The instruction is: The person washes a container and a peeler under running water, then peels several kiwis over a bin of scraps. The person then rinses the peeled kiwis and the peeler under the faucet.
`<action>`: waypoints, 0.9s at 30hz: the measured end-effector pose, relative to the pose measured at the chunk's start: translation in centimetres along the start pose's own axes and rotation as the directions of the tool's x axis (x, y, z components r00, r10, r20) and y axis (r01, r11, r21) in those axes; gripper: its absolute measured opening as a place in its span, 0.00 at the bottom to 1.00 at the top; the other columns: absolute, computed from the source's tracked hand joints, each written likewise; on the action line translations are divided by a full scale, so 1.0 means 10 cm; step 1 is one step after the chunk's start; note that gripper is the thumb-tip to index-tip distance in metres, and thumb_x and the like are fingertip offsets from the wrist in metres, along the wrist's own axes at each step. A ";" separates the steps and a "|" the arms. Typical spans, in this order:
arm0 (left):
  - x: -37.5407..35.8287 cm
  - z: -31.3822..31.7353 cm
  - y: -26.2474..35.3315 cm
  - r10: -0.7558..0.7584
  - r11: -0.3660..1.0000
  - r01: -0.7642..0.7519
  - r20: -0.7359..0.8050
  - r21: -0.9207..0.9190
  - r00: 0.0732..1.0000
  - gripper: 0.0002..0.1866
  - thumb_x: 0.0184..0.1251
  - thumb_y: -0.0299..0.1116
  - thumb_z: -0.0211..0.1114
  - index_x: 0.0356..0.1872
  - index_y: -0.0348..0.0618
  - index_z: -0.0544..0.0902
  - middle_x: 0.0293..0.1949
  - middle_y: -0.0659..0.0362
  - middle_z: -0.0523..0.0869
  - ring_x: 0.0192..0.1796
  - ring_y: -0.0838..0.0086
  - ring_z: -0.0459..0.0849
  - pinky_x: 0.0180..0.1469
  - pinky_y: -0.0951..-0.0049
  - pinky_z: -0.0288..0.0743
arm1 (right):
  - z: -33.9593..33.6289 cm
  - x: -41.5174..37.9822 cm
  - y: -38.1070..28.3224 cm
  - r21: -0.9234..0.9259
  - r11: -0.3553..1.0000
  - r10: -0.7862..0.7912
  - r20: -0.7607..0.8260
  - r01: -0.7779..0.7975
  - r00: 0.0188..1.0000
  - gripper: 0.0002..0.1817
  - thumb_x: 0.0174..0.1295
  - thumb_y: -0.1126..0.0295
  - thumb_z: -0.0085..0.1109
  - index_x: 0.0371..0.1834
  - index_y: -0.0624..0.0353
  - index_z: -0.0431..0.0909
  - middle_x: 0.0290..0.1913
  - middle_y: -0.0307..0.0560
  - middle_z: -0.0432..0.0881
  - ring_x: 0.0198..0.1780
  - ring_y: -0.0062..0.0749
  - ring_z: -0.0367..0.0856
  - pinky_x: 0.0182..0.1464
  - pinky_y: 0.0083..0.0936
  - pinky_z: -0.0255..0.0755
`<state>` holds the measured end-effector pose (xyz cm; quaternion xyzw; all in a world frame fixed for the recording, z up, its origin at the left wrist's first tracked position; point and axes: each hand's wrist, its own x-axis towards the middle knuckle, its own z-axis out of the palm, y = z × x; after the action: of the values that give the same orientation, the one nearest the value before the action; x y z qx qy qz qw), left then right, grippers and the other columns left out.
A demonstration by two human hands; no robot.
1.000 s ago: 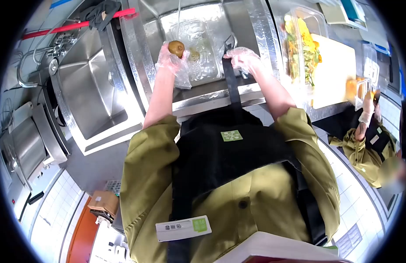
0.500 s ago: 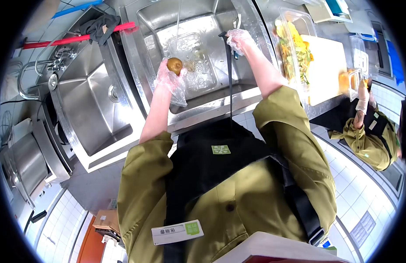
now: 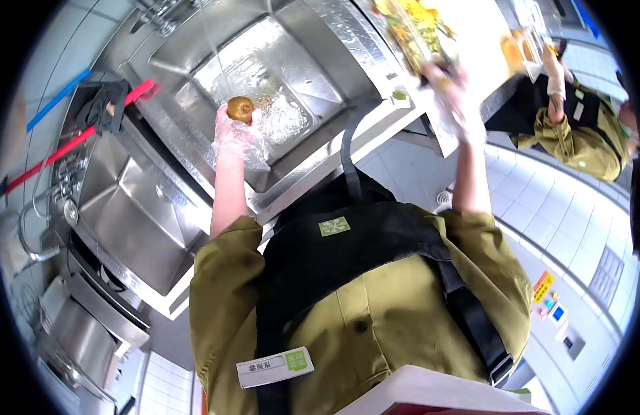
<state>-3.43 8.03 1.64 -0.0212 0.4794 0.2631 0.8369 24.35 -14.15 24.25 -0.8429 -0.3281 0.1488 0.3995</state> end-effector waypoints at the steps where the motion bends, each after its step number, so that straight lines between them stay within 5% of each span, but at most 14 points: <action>1: 0.03 0.04 -0.05 0.056 0.992 -0.063 0.066 0.109 0.996 0.16 0.60 0.43 0.57 0.44 0.45 0.70 0.39 0.58 0.77 0.40 0.68 0.78 0.39 0.67 0.78 | -0.28 -0.23 0.03 -0.196 0.969 0.148 -0.041 -0.153 0.988 0.14 0.54 0.60 0.56 0.33 0.60 0.79 0.21 0.39 0.74 0.23 0.25 0.71 0.29 0.23 0.66; 3: 0.07 0.03 -0.10 0.156 0.933 -0.208 0.190 0.293 0.969 0.17 0.59 0.45 0.56 0.42 0.45 0.72 0.39 0.57 0.78 0.40 0.65 0.78 0.38 0.63 0.78 | -0.62 -0.68 0.44 -0.424 0.872 0.206 -0.131 -0.243 0.970 0.12 0.53 0.63 0.55 0.33 0.61 0.78 0.24 0.50 0.78 0.26 0.34 0.77 0.34 0.30 0.70; 5: 0.09 0.06 -0.13 0.163 0.913 -0.226 0.203 0.340 0.966 0.17 0.58 0.46 0.56 0.42 0.46 0.73 0.39 0.57 0.78 0.41 0.64 0.78 0.38 0.62 0.79 | -0.75 -1.06 0.73 -0.667 0.608 0.474 -0.130 -0.430 0.871 0.11 0.54 0.65 0.55 0.32 0.62 0.77 0.25 0.53 0.78 0.28 0.39 0.78 0.35 0.31 0.70; 8: -0.06 0.34 -0.12 0.017 0.994 -0.009 -0.065 0.113 0.998 0.19 0.60 0.50 0.54 0.41 0.45 0.72 0.39 0.55 0.76 0.36 0.63 0.77 0.35 0.65 0.78 | -0.80 -1.40 0.88 -0.579 0.661 0.405 -0.260 -0.477 0.877 0.10 0.56 0.64 0.57 0.32 0.59 0.78 0.23 0.53 0.77 0.25 0.35 0.76 0.33 0.29 0.68; 10: -0.02 0.15 -0.07 -0.116 0.992 0.113 0.048 0.055 0.992 0.22 0.61 0.53 0.51 0.42 0.44 0.70 0.37 0.54 0.75 0.36 0.64 0.76 0.33 0.66 0.77 | -0.75 -1.27 0.62 -0.526 0.713 0.383 -0.261 -0.463 0.886 0.08 0.58 0.68 0.54 0.35 0.60 0.77 0.23 0.53 0.76 0.26 0.37 0.76 0.33 0.28 0.68; 13: -0.15 0.20 -0.03 -0.101 0.995 0.102 0.027 -0.014 0.994 0.25 0.64 0.57 0.45 0.43 0.45 0.71 0.35 0.56 0.75 0.33 0.68 0.77 0.25 0.77 0.76 | -0.42 -0.71 0.35 -0.582 0.793 0.231 0.017 -0.178 0.973 0.08 0.55 0.73 0.52 0.36 0.62 0.76 0.29 0.55 0.78 0.31 0.39 0.78 0.33 0.28 0.69; 15: -0.21 0.16 -0.07 -0.062 0.994 0.057 -0.047 -0.090 0.997 0.25 0.64 0.58 0.45 0.44 0.45 0.71 0.36 0.56 0.75 0.33 0.68 0.77 0.24 0.78 0.76 | 0.14 -0.24 0.33 -0.634 0.735 -0.183 0.158 0.242 0.970 0.08 0.51 0.74 0.51 0.35 0.61 0.75 0.32 0.55 0.77 0.34 0.42 0.78 0.35 0.31 0.70; 16: -0.29 0.15 -0.06 -0.047 0.996 0.044 -0.037 -0.075 0.998 0.25 0.64 0.58 0.45 0.44 0.46 0.71 0.36 0.56 0.75 0.33 0.68 0.77 0.25 0.78 0.76 | 0.40 0.01 0.13 -0.409 0.800 -0.394 0.194 0.439 0.899 0.06 0.48 0.71 0.49 0.31 0.57 0.69 0.27 0.52 0.71 0.31 0.47 0.73 0.33 0.36 0.68; 17: -0.39 0.14 -0.06 -0.034 0.998 0.032 -0.030 -0.060 0.999 0.25 0.64 0.58 0.45 0.44 0.46 0.71 0.36 0.56 0.75 0.33 0.68 0.77 0.25 0.79 0.76 | 0.75 0.42 0.17 -0.327 0.810 -0.362 0.376 0.487 0.853 0.12 0.48 0.73 0.50 0.38 0.59 0.73 0.32 0.55 0.75 0.38 0.49 0.75 0.42 0.36 0.70; 18: -0.51 0.17 -0.11 0.062 0.995 -0.069 -0.090 -0.073 0.994 0.25 0.63 0.58 0.48 0.44 0.45 0.71 0.35 0.55 0.74 0.32 0.67 0.77 0.25 0.79 0.76 | 1.04 0.60 0.06 -0.198 0.763 -0.569 0.246 0.616 0.784 0.05 0.51 0.70 0.48 0.28 0.58 0.66 0.28 0.52 0.70 0.30 0.47 0.71 0.33 0.37 0.68; 20: -0.64 -0.02 -0.07 0.032 0.997 -0.036 -0.047 -0.075 0.998 0.26 0.61 0.58 0.50 0.43 0.43 0.71 0.34 0.54 0.75 0.31 0.66 0.77 0.24 0.80 0.75 | 1.64 1.10 -0.23 -0.145 0.847 -0.475 0.227 0.512 0.850 0.07 0.54 0.72 0.47 0.33 0.62 0.72 0.34 0.57 0.76 0.37 0.49 0.77 0.37 0.38 0.73; 21: -0.72 -0.10 -0.05 0.025 0.997 -0.027 -0.027 -0.077 0.999 0.27 0.61 0.59 0.51 0.43 0.43 0.71 0.34 0.54 0.75 0.30 0.66 0.77 0.24 0.80 0.75 | 1.79 1.32 -0.46 -0.371 0.824 -0.351 0.262 0.430 0.899 0.09 0.54 0.72 0.47 0.35 0.63 0.74 0.36 0.59 0.77 0.39 0.50 0.79 0.39 0.38 0.74; 24: -1.03 -0.19 -0.06 0.162 0.972 -0.177 -0.101 -0.156 0.982 0.28 0.58 0.58 0.55 0.41 0.41 0.72 0.33 0.52 0.77 0.29 0.67 0.77 0.23 0.81 0.74 | 2.50 2.19 -0.50 -0.406 0.769 -0.372 0.346 0.495 0.861 0.12 0.55 0.70 0.47 0.38 0.62 0.76 0.41 0.61 0.78 0.43 0.52 0.79 0.43 0.42 0.74; 27: -1.46 -0.21 0.00 0.177 0.961 -0.158 0.068 -0.226 0.982 0.24 0.62 0.56 0.51 0.39 0.43 0.73 0.32 0.53 0.77 0.29 0.65 0.76 0.23 0.77 0.74 | 2.79 2.54 -0.75 -0.435 0.660 -0.478 0.385 0.613 0.789 0.11 0.55 0.67 0.50 0.38 0.58 0.77 0.41 0.56 0.80 0.42 0.52 0.80 0.43 0.44 0.75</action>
<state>-10.91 1.31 12.38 -0.0613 0.4105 0.3849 0.8244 25.58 22.50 12.56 -0.7566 -0.6404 0.0224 0.1299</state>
